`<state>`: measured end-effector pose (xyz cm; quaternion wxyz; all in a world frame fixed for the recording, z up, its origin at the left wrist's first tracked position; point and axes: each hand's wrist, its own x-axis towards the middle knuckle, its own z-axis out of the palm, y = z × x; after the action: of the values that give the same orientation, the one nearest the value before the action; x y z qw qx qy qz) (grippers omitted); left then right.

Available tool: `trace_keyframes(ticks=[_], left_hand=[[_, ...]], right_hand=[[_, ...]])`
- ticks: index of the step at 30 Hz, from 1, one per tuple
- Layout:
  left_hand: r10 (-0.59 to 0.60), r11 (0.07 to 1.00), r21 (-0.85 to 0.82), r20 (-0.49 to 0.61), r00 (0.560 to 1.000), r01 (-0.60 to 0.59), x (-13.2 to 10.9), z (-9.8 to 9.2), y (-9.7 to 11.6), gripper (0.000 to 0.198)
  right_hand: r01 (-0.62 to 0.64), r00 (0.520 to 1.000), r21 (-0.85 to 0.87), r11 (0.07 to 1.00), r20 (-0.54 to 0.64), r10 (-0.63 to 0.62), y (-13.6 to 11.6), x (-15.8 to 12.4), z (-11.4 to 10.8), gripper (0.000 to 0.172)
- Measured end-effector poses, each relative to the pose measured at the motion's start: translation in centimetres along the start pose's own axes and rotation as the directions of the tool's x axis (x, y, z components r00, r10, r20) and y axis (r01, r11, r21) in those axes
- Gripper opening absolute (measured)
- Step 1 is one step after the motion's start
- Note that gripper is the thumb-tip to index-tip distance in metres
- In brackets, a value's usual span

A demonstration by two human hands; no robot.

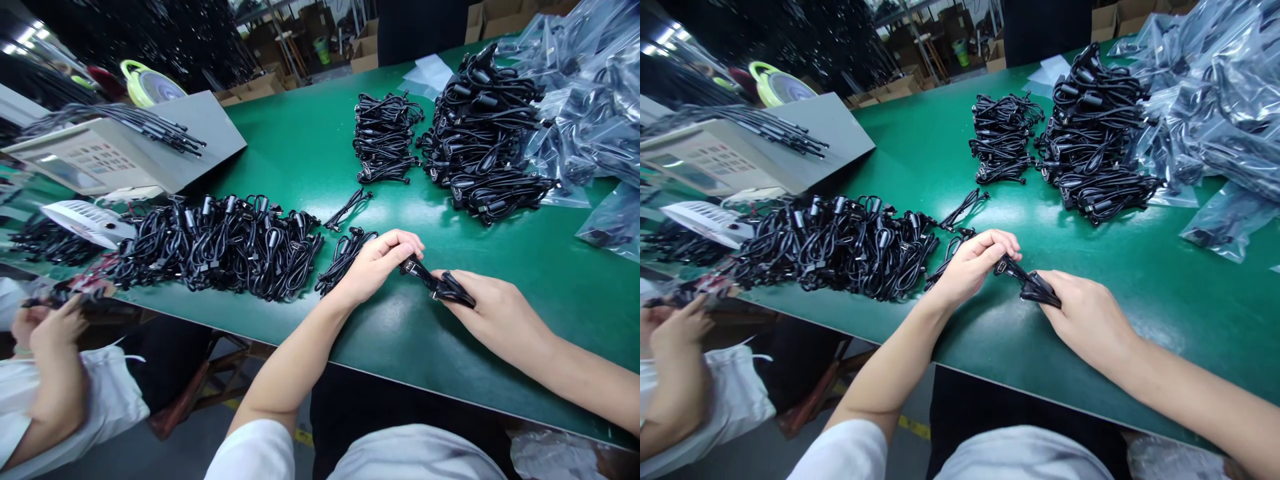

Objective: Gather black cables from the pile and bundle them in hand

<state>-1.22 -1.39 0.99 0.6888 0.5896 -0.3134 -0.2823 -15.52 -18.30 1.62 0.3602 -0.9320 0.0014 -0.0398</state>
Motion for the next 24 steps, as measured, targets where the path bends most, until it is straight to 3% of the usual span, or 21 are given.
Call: trace_keyframes(ticks=[2, 4, 6, 8, 12, 15, 19, 22, 24], left_hand=[[-0.008, 1.000, -0.003, 0.010, 1.000, 0.008, 0.0, 0.0, 0.1, 0.022], [-0.026, 1.000, 0.010, 0.044, 0.999, 0.025, -0.1, 0.2, 0.3, 0.024], [-0.070, 0.997, 0.036, 0.101, 0.992, 0.066, -0.2, 0.6, 0.5, 0.025], [-0.129, 0.991, 0.042, 0.144, 0.981, 0.124, -0.3, 1.1, 0.6, 0.026], [-0.165, 0.986, -0.009, 0.139, 0.977, 0.168, -0.5, 1.7, 0.4, 0.028], [-0.150, 0.988, -0.008, 0.136, 0.979, 0.152, -0.5, 1.8, 0.1, 0.028], [-0.141, 0.990, 0.004, 0.146, 0.979, 0.142, -0.5, 1.8, -0.2, 0.027], [-0.128, 0.992, 0.017, 0.090, 0.988, 0.127, -0.5, 2.0, -0.4, 0.020], [-0.085, 0.995, 0.042, -0.046, 0.995, 0.087, -0.6, 2.2, -0.5, 0.020]], right_hand=[[-0.069, 0.996, 0.096, 0.993, 0.055, 0.064, 0.0, 0.2, -0.1, 0.022], [-0.202, 0.963, 0.295, 0.934, 0.234, 0.134, -0.2, 0.5, -0.3, 0.020], [-0.383, 0.879, 0.495, 0.780, 0.455, 0.143, -0.4, 0.7, -0.5, 0.024], [-0.528, 0.802, 0.599, 0.602, 0.585, 0.121, -0.7, 0.7, -0.6, 0.028], [-0.685, 0.710, 0.650, 0.330, 0.696, 0.103, -1.3, 0.4, -0.5, 0.027], [-0.747, 0.661, 0.641, 0.176, 0.745, 0.093, -1.6, 0.2, -0.3, 0.024], [-0.777, 0.628, 0.626, 0.065, 0.766, 0.138, -1.8, -0.1, 0.1, 0.025], [-0.747, 0.657, 0.664, 0.020, 0.734, 0.174, -1.8, -0.2, 0.6, 0.024], [-0.687, 0.709, 0.726, -0.010, 0.673, 0.210, -1.8, 0.0, 0.6, 0.022]])
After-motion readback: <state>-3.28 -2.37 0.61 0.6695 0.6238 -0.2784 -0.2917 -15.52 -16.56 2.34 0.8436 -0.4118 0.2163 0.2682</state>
